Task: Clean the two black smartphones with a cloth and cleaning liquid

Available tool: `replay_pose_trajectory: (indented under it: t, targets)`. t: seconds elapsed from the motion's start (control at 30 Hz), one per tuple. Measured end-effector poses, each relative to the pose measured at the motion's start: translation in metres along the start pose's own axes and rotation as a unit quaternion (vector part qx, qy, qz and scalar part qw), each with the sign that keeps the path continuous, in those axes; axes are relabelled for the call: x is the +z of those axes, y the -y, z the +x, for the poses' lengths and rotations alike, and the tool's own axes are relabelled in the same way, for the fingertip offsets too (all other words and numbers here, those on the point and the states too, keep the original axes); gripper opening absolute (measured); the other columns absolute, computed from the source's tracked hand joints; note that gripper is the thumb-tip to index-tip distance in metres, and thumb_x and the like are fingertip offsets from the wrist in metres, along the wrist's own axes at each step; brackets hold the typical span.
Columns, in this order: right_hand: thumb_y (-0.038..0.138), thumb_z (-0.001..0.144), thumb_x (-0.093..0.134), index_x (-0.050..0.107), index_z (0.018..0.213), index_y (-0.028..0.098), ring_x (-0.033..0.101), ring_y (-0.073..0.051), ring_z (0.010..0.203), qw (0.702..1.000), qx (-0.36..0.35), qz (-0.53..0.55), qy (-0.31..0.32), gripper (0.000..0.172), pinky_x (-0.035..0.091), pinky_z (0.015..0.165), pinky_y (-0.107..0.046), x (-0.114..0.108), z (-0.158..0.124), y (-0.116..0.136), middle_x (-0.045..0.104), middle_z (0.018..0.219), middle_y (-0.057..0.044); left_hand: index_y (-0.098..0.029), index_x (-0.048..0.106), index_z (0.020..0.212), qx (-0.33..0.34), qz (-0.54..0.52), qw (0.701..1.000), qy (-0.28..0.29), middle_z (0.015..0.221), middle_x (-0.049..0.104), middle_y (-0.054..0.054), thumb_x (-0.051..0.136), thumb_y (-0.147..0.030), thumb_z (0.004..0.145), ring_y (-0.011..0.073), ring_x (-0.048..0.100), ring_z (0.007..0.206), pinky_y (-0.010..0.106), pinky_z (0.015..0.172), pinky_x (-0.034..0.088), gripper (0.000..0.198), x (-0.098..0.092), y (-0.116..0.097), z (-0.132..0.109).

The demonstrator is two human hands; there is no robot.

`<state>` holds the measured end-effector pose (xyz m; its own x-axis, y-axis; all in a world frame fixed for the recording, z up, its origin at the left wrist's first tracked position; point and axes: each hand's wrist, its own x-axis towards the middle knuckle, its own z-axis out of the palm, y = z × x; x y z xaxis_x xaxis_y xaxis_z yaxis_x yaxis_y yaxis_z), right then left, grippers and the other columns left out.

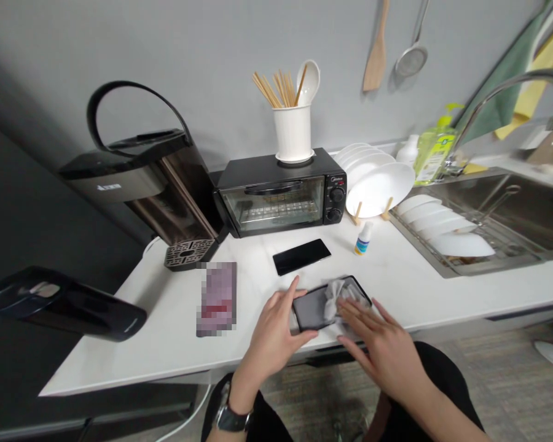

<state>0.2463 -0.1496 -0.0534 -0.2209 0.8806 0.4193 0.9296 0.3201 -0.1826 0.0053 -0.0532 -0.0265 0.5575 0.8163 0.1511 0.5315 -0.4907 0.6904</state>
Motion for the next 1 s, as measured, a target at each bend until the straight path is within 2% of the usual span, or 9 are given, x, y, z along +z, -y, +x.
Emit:
replay_pose_trajectory:
  t: [0.13,0.27,0.37,0.43,0.5,0.6,0.77,0.87,1.0]
  targets:
    - [0.048,0.108,0.048,0.055,0.147,0.011,0.06,-0.035,0.136,0.996,0.051,-0.064,-0.044,0.054,0.039,0.119,-0.06,0.01,0.012,-0.011,0.061,0.148,-0.018,-0.038,0.018,0.166,0.01,-0.005,1.0,0.002,0.145,0.062,0.005,0.088,-0.025,0.079,0.0295,0.052,0.133,0.048,0.115,0.042,0.112,0.002,-0.002,0.005]
    - [0.06,0.103,0.052,0.063,0.135,0.002,0.063,-0.038,0.131,0.997,0.053,-0.027,-0.053,0.067,0.046,0.115,-0.056,0.03,0.042,0.04,0.065,0.14,-0.026,-0.036,0.015,0.167,0.015,-0.002,1.0,0.001,0.142,0.062,0.007,0.079,-0.019,0.083,0.0286,0.053,0.13,0.048,0.114,0.043,0.106,0.004,0.003,0.005]
    - [0.061,0.102,0.053,0.065,0.133,0.003,0.065,-0.035,0.128,0.998,0.014,0.047,-0.038,0.067,0.048,0.116,-0.051,0.035,0.051,0.08,0.068,0.136,-0.024,-0.029,0.019,0.167,0.003,0.014,1.0,0.006,0.138,0.061,0.011,0.076,-0.014,0.08,0.0303,0.055,0.126,0.048,0.111,0.045,0.105,0.003,0.009,0.003]
    - [0.057,0.103,0.054,0.065,0.134,0.006,0.066,-0.032,0.128,0.996,-0.003,0.086,-0.027,0.061,0.049,0.115,-0.049,0.031,0.046,0.09,0.07,0.135,-0.02,-0.028,0.02,0.167,-0.004,0.019,1.0,0.008,0.137,0.06,0.012,0.075,-0.011,0.078,0.0305,0.054,0.126,0.048,0.111,0.045,0.106,0.002,0.01,0.001]
    - [0.05,0.105,0.055,0.064,0.137,0.013,0.066,-0.029,0.128,0.994,-0.011,0.105,-0.013,0.05,0.048,0.116,-0.049,0.022,0.034,0.081,0.071,0.135,-0.015,-0.03,0.018,0.167,0.0,0.017,1.0,0.003,0.139,0.06,0.01,0.075,-0.01,0.079,0.0298,0.053,0.128,0.048,0.112,0.044,0.107,0.002,0.008,-0.001]
    - [0.041,0.107,0.054,0.062,0.141,0.022,0.064,-0.026,0.131,0.997,-0.012,0.082,0.0,0.04,0.043,0.119,-0.049,0.008,0.014,0.044,0.07,0.139,-0.009,-0.036,0.013,0.167,0.012,0.012,1.0,-0.008,0.142,0.061,0.007,0.081,-0.015,0.081,0.0296,0.052,0.13,0.049,0.114,0.042,0.111,0.001,0.005,-0.003]
    - [0.045,0.109,0.048,0.056,0.146,0.013,0.063,-0.032,0.132,0.997,0.042,-0.051,-0.043,0.05,0.037,0.12,-0.06,0.006,0.011,-0.01,0.065,0.144,-0.016,-0.037,0.015,0.166,0.024,0.003,1.0,-0.007,0.145,0.061,0.007,0.088,-0.023,0.079,0.0299,0.052,0.131,0.05,0.114,0.042,0.115,0.002,0.003,0.001]
    - [0.055,0.105,0.051,0.059,0.142,0.006,0.06,-0.039,0.134,0.994,0.056,-0.072,-0.055,0.061,0.041,0.117,-0.061,0.019,0.029,0.002,0.064,0.144,-0.022,-0.036,0.015,0.167,0.039,-0.004,0.999,0.004,0.146,0.06,0.007,0.086,-0.023,0.081,0.0295,0.051,0.132,0.049,0.115,0.041,0.112,0.003,0.003,0.004]
    - [0.056,0.103,0.055,0.064,0.135,0.004,0.064,-0.037,0.13,0.998,0.03,-0.007,-0.049,0.062,0.047,0.115,-0.054,0.034,0.049,0.056,0.066,0.138,-0.025,-0.031,0.013,0.168,0.03,0.016,0.999,0.013,0.142,0.059,0.009,0.073,-0.007,0.079,0.0297,0.051,0.13,0.048,0.114,0.042,0.11,0.003,0.007,0.004]
